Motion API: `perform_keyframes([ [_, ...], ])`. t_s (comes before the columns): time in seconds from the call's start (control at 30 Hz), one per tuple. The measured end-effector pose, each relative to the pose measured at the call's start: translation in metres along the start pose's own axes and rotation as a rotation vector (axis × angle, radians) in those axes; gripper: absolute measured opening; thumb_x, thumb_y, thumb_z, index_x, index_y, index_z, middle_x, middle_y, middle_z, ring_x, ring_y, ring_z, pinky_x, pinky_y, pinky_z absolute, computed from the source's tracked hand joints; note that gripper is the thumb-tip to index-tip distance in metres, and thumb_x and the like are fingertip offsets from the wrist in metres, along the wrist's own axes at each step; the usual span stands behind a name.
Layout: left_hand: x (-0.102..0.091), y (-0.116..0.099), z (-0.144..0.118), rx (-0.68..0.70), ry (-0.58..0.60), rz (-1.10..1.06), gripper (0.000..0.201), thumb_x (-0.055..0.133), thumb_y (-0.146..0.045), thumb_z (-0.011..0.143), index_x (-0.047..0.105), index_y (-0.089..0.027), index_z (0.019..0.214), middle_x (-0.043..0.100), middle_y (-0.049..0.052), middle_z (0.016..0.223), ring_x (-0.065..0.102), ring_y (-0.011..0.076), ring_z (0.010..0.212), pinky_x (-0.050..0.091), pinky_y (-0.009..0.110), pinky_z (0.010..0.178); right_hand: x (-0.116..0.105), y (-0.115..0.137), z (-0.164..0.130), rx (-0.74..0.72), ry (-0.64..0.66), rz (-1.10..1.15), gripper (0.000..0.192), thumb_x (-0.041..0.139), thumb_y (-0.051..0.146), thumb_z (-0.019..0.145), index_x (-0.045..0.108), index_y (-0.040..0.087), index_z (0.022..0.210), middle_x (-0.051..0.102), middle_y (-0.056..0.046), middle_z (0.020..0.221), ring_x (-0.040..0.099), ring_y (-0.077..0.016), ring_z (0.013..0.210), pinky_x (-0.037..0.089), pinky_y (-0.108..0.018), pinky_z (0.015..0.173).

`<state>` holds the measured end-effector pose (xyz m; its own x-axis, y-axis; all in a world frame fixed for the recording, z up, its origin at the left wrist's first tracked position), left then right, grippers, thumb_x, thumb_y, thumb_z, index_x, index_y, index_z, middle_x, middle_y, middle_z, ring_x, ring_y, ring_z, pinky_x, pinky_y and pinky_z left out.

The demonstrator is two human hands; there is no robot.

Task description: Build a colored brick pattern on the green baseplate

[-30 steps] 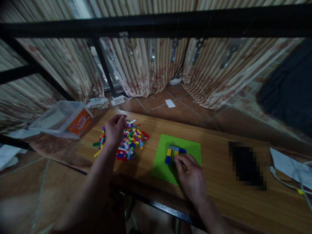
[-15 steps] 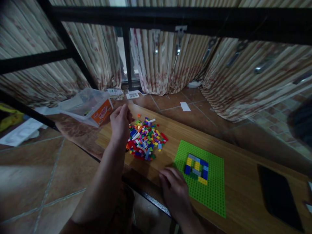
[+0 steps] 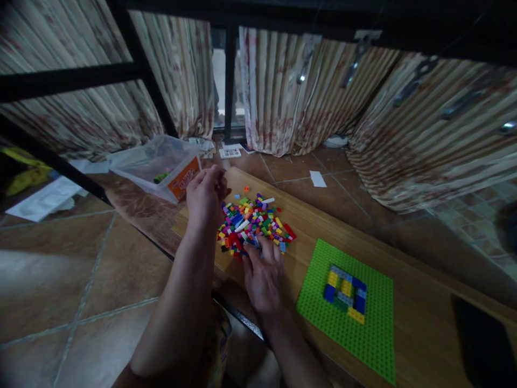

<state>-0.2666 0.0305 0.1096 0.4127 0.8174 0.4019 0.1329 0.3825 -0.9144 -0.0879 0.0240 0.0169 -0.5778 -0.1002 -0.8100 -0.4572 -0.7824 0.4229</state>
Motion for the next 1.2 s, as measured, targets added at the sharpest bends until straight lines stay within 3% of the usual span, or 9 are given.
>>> perform_keyframes([
  [0.4, -0.019, -0.004, 0.010, 0.008, -0.029, -0.026, 0.024, 0.057, -0.030, 0.083, 0.051, -0.018, 0.063, 0.048, -0.006, 0.054, 0.042, 0.0043, 0.046, 0.042, 0.017, 0.052, -0.021, -0.045, -0.008, 0.096, -0.114, -0.088, 0.024, 0.052, 0.028, 0.091, 0.072, 0.021, 0.103, 0.059, -0.010, 0.120, 0.050, -0.0264, 0.108, 0.045, -0.046, 0.093],
  [0.67, -0.026, -0.008, 0.012, 0.001, -0.035, -0.084, 0.022, 0.059, -0.029, 0.082, 0.053, -0.017, 0.065, 0.048, -0.006, 0.055, 0.041, 0.0042, 0.045, 0.041, 0.018, 0.052, -0.016, -0.023, 0.012, 0.033, -0.079, -0.044, 0.024, 0.053, 0.024, 0.089, 0.070, 0.022, 0.106, 0.059, -0.009, 0.119, 0.048, -0.0254, 0.110, 0.044, -0.044, 0.095],
  [0.83, -0.026, -0.007, 0.013, -0.013, -0.037, -0.101, 0.024, 0.062, -0.033, 0.080, 0.053, -0.018, 0.063, 0.049, -0.006, 0.054, 0.042, 0.0043, 0.044, 0.041, 0.018, 0.051, -0.010, -0.024, 0.007, 0.018, -0.036, -0.042, 0.021, 0.057, 0.029, 0.087, 0.071, 0.021, 0.101, 0.059, -0.009, 0.118, 0.049, -0.0256, 0.109, 0.045, -0.044, 0.094],
  [1.03, -0.024, -0.006, 0.012, -0.026, -0.034, -0.103, 0.026, 0.063, -0.033, 0.079, 0.051, -0.018, 0.061, 0.049, -0.006, 0.053, 0.043, 0.0046, 0.044, 0.041, 0.017, 0.050, -0.019, -0.035, 0.000, 0.080, -0.085, -0.131, 0.021, 0.056, 0.028, 0.088, 0.072, 0.021, 0.098, 0.061, -0.009, 0.116, 0.050, -0.0266, 0.106, 0.044, -0.045, 0.091],
  [1.2, -0.025, -0.005, 0.014, -0.019, -0.038, -0.099, 0.025, 0.063, -0.032, 0.079, 0.052, -0.019, 0.061, 0.050, -0.005, 0.053, 0.043, 0.0049, 0.044, 0.042, 0.017, 0.050, -0.016, -0.014, 0.001, 0.016, -0.075, -0.077, 0.020, 0.056, 0.026, 0.089, 0.072, 0.021, 0.100, 0.060, -0.008, 0.118, 0.050, -0.0244, 0.107, 0.044, -0.042, 0.093],
])
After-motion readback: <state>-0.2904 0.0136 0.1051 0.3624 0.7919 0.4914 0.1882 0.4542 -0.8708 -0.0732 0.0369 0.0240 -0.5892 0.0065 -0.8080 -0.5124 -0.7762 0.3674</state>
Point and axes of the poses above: each hand's wrist, its own z-axis towards the middle knuckle, its own x-axis out of the palm, y = z × x, the point moved 3 cm from there along z, towards the middle knuckle
